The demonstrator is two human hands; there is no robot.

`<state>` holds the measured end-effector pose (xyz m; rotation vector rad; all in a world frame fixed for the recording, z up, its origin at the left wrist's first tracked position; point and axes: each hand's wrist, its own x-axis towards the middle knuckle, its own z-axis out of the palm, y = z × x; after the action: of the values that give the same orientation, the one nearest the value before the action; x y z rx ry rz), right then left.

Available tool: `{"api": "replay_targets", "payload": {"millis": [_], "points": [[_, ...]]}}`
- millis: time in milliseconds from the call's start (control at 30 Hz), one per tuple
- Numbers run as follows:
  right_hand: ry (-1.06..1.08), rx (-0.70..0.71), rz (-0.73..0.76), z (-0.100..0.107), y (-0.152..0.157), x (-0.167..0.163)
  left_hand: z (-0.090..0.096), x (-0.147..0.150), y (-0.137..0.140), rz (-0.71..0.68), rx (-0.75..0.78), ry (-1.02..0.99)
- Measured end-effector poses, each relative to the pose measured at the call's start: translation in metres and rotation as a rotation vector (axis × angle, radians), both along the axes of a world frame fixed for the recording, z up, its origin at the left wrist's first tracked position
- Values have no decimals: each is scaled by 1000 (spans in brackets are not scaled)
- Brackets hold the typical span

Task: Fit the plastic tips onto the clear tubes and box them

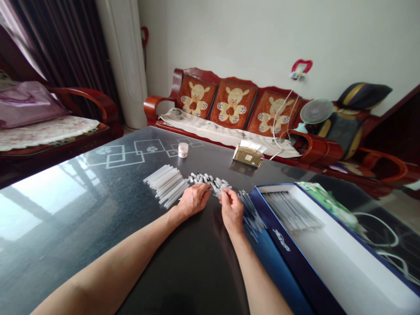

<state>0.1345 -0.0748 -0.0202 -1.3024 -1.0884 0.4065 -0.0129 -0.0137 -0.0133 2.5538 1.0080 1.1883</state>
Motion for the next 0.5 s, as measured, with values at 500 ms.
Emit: {"api": "replay_targets", "payload": {"millis": [500], "points": [[562,-64,133,-3,3,-2,11,-1,-11,-89,-49,131]]}}
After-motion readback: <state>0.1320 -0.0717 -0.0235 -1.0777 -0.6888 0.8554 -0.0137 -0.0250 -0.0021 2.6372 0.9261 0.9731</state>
